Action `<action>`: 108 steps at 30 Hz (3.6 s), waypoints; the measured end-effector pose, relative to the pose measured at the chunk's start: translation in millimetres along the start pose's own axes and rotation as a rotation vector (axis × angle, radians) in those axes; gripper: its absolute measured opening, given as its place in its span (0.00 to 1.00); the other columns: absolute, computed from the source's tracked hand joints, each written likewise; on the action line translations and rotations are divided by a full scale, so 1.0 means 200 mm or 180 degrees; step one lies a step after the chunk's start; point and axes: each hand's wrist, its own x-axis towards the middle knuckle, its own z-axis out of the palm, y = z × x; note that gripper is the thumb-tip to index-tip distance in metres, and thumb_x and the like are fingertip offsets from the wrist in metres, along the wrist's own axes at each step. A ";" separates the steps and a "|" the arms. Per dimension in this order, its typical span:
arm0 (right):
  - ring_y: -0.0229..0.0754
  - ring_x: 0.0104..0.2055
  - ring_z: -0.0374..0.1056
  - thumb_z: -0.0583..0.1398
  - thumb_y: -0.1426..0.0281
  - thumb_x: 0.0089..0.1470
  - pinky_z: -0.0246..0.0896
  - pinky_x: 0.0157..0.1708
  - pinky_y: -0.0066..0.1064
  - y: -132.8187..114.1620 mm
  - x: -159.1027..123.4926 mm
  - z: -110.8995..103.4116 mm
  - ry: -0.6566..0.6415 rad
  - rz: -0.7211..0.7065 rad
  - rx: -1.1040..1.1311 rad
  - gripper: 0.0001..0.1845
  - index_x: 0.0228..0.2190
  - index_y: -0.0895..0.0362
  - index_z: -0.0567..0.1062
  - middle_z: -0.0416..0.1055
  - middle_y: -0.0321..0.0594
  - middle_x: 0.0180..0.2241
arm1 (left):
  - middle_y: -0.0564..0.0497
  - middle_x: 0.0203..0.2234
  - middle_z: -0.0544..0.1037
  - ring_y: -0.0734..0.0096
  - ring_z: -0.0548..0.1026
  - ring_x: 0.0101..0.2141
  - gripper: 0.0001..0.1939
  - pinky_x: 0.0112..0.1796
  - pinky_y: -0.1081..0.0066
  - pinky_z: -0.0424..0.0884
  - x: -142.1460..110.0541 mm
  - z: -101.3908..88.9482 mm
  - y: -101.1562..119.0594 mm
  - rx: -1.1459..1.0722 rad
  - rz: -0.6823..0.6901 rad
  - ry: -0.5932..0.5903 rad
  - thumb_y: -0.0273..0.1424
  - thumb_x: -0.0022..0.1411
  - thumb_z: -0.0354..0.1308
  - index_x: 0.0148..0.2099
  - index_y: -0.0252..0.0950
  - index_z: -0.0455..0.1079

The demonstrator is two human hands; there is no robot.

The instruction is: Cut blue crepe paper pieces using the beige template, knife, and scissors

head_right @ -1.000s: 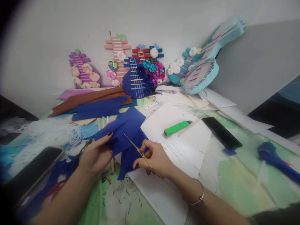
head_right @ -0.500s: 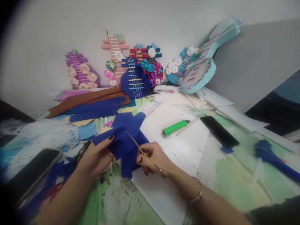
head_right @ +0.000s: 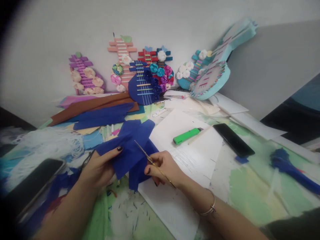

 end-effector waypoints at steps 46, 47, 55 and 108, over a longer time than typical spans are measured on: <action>0.28 0.08 0.48 0.63 0.36 0.32 0.47 0.09 0.22 0.04 0.01 0.01 0.0128 -0.0047 0.0035 0.36 0.19 0.58 0.67 0.59 0.30 0.08 | 0.46 0.36 0.83 0.54 0.80 0.41 0.29 0.42 0.64 0.78 -0.01 0.01 0.03 0.0256 0.0106 0.0211 0.26 0.41 0.73 0.50 0.36 0.75; 0.28 0.08 0.48 0.63 0.36 0.33 0.47 0.09 0.23 0.05 0.01 0.00 0.0105 -0.0067 0.0037 0.36 0.19 0.58 0.67 0.60 0.30 0.08 | 0.46 0.36 0.83 0.53 0.80 0.41 0.30 0.43 0.63 0.78 -0.01 0.01 0.03 0.0279 0.0112 0.0202 0.26 0.41 0.73 0.50 0.36 0.75; 0.28 0.09 0.49 0.65 0.38 0.33 0.44 0.09 0.21 0.04 0.01 0.00 0.0106 -0.0001 0.0050 0.35 0.19 0.59 0.68 0.60 0.31 0.08 | 0.46 0.35 0.83 0.54 0.80 0.40 0.25 0.44 0.62 0.77 0.00 0.00 0.01 0.0381 0.0158 0.0065 0.27 0.44 0.73 0.48 0.36 0.77; 0.28 0.10 0.50 0.56 0.34 0.42 0.44 0.10 0.21 0.05 0.00 0.01 -0.0096 -0.0125 -0.0268 0.37 0.23 0.59 0.68 0.60 0.32 0.10 | 0.47 0.35 0.82 0.66 0.79 0.35 0.24 0.39 0.72 0.76 0.02 0.01 -0.02 0.0590 0.0516 0.0134 0.28 0.40 0.75 0.43 0.32 0.77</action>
